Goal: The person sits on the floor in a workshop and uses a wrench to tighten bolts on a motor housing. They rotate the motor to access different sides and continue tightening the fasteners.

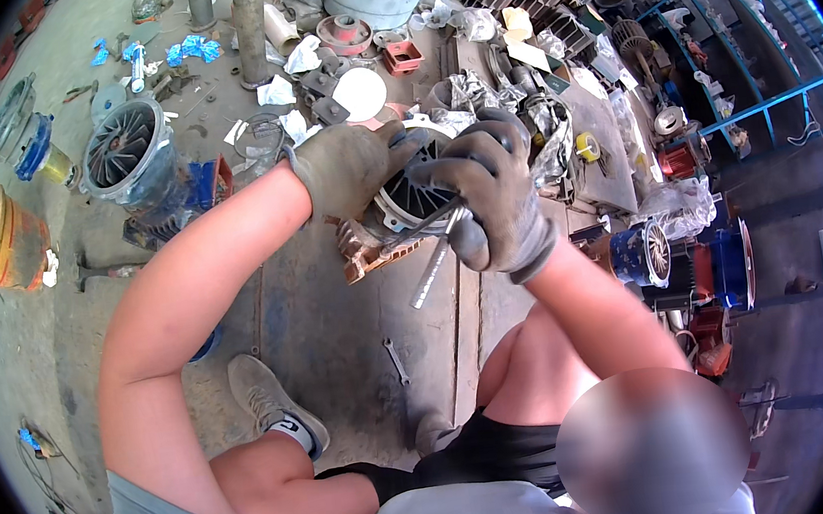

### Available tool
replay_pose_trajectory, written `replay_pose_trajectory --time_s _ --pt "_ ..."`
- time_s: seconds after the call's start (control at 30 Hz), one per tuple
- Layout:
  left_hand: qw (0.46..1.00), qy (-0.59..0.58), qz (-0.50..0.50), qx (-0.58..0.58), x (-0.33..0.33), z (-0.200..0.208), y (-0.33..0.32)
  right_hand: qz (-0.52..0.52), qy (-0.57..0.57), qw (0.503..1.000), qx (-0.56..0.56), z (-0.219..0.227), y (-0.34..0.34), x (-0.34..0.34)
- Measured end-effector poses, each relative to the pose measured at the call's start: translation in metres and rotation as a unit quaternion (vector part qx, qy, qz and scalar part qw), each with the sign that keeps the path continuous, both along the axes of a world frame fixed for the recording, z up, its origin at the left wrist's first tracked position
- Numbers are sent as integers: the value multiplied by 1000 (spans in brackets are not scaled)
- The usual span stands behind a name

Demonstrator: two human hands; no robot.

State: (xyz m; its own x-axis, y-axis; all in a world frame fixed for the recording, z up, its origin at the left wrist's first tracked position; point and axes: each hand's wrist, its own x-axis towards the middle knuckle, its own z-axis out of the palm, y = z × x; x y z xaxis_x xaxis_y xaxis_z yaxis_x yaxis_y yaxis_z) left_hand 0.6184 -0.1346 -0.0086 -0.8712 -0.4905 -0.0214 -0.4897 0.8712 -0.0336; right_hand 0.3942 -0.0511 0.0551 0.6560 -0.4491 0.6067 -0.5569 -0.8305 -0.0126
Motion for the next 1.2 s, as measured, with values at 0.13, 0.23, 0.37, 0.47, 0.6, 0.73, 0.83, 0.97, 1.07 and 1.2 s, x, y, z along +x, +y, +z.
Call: replay_pose_trajectory --time_s 0.13,0.23,0.37,0.47,0.6,0.73,0.83,0.97,1.07,1.2 --pt "998 31 -1 -57 6 -26 2 44 250 966 57 47 -9 -34" --pt "999 8 -1 -46 3 -9 9 -90 278 947 137 61 19 -18" --pt "999 -13 5 -42 3 -6 11 -264 227 882 318 77 50 22" --pt "998 0 42 -51 3 -8 16 -211 276 855 385 100 33 22" --pt "999 22 35 -8 8 -12 10 29 270 898 346 90 -10 8" --pt "999 21 -3 36 4 -2 7 17 131 878 460 71 -8 -5" --pt "999 -13 17 42 6 -6 8 -105 52 816 566 68 13 6" --pt "999 -28 -23 -36 5 -17 9 -152 81 837 519 68 33 6" --pt "998 66 10 -19 3 -22 20 -162 226 821 499 106 18 1" --pt "986 63 138 -62 -27 -33 63 -112 325 861 374 158 19 -5"
